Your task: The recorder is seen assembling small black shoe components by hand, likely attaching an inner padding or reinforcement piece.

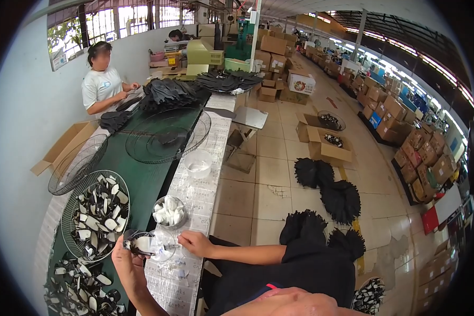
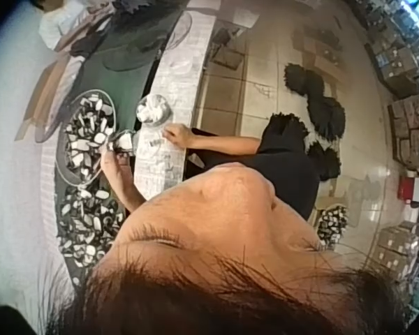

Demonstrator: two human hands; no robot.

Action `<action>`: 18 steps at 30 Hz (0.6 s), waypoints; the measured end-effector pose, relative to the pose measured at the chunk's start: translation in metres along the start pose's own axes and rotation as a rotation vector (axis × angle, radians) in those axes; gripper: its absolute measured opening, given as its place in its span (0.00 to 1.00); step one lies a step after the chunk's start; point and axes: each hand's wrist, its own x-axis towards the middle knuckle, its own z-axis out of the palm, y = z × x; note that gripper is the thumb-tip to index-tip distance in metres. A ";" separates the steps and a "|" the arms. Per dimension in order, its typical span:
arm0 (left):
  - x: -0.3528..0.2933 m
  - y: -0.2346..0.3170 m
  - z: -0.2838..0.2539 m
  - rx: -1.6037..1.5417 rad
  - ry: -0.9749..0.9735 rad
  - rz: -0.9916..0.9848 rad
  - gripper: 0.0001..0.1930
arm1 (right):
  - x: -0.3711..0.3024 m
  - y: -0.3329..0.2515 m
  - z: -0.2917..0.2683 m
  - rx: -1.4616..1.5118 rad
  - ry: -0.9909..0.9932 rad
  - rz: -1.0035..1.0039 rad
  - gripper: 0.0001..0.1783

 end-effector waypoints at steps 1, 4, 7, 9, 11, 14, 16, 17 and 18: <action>-0.001 -0.001 0.000 0.003 0.008 -0.002 0.23 | 0.001 0.000 0.001 0.011 -0.002 0.004 0.15; -0.008 0.000 -0.004 0.017 0.036 -0.005 0.26 | 0.000 -0.001 0.007 0.028 -0.020 0.005 0.14; -0.010 0.001 0.000 0.031 0.042 0.022 0.24 | -0.001 0.003 0.010 -0.016 -0.079 0.049 0.11; -0.001 0.011 0.015 0.258 0.033 -0.008 0.20 | -0.003 0.015 0.008 0.001 -0.054 0.105 0.08; 0.001 0.008 0.017 0.129 -0.046 -0.067 0.16 | 0.000 0.003 -0.003 -0.070 0.051 0.068 0.09; 0.000 0.016 0.002 0.041 -0.076 -0.134 0.16 | -0.001 0.042 0.015 -0.013 -0.042 -0.016 0.13; -0.005 0.024 0.001 -0.020 -0.083 -0.140 0.16 | -0.003 0.045 0.019 0.029 -0.057 -0.033 0.15; -0.005 0.023 -0.001 -0.012 -0.088 -0.107 0.19 | -0.001 0.040 0.020 0.047 -0.046 -0.034 0.15; -0.007 0.023 -0.002 -0.004 -0.097 -0.073 0.22 | 0.000 0.034 0.023 0.106 -0.031 -0.014 0.16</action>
